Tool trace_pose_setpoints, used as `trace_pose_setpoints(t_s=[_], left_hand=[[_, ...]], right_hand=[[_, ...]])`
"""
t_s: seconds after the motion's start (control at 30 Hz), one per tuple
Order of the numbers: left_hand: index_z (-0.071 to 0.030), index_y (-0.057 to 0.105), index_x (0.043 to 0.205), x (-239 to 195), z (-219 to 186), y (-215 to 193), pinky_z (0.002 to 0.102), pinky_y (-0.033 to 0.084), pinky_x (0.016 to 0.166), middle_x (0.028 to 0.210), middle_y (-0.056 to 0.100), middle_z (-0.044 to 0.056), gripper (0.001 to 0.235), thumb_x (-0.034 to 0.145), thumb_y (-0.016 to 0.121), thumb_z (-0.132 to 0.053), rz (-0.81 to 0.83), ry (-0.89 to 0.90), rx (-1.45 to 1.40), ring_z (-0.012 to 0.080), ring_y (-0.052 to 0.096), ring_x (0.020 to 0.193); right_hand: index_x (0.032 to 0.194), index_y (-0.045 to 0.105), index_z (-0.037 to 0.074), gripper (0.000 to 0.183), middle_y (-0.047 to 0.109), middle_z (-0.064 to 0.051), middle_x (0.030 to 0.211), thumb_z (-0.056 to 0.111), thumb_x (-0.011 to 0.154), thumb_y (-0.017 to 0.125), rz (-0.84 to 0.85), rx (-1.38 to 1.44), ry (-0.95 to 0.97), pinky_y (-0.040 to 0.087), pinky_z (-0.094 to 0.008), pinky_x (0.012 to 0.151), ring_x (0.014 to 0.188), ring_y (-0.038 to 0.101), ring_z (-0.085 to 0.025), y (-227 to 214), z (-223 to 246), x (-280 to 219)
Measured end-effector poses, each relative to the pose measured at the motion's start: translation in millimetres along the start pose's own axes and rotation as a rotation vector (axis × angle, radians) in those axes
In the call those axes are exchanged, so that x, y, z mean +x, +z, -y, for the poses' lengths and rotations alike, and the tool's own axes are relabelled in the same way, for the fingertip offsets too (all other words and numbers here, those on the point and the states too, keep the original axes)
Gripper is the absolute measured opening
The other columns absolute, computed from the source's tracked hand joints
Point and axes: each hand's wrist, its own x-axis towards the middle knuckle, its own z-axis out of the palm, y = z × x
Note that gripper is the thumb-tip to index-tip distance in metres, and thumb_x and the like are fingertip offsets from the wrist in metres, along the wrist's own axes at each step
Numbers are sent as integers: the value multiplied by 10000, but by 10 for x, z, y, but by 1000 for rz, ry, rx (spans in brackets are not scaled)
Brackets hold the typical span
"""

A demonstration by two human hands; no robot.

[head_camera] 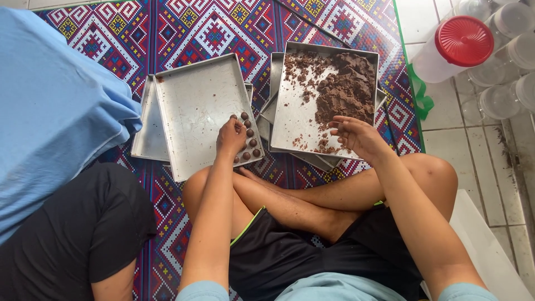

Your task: A person is sitting on a mat, manually shaping a dark brown paste into small, uniform balls and arranging them in a metal tray.

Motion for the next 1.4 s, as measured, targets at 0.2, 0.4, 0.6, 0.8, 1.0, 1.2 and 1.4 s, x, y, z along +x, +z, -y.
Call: trace_pose_setpoints(t_s=[0.2,0.4,0.6,0.8,1.0,1.2,1.4], left_hand=[[-164,668,975,-28,-15,-15,450,542,883,909,700,71,151,921,628,-300,-10,6,3,313,703,1036],[-167,674,978,-20,-9,-5,447,545,889,909,707,74,152,918,631,-300,-12,11,7,313,703,1045],[-164,673,972,2,23,18,445,548,880,895,702,70,150,915,635,-297,-20,21,6,308,704,1031],[-164,672,970,-19,-7,7,450,549,876,898,704,75,147,918,631,-295,-14,18,0,312,706,1027],[-177,668,978,7,10,23,441,553,873,902,706,55,149,914,627,-305,0,-3,-2,295,711,1016],[-183,666,985,19,23,28,439,557,864,909,709,44,155,917,622,-315,12,-16,-7,284,715,1007],[-177,663,981,-93,-131,-81,438,561,862,898,704,52,136,925,626,-296,-12,3,-7,294,713,1013]], right_hand=[[1273,638,94,389,746,-121,968,427,1098,540,-50,2,17,507,-199,548,689,709,-108,-91,-122,37],[972,685,162,567,318,44,665,612,1090,359,-119,73,108,219,-206,405,470,271,-49,-268,-249,196],[744,474,209,507,202,98,580,563,1093,373,-186,-29,75,148,-219,347,395,188,-49,-124,-170,145],[770,463,202,459,273,59,605,502,1107,382,-189,-69,53,192,-228,386,427,260,-65,1,-97,63],[897,626,186,351,510,9,695,468,1079,522,-290,-138,48,312,-235,466,554,426,-108,-63,-159,115],[793,439,212,401,247,106,628,467,1102,452,-197,-79,56,203,-192,392,441,260,-40,76,-86,12],[899,581,174,425,501,-6,711,520,1119,469,-231,-198,6,310,-245,467,562,450,-117,85,-116,-54]])
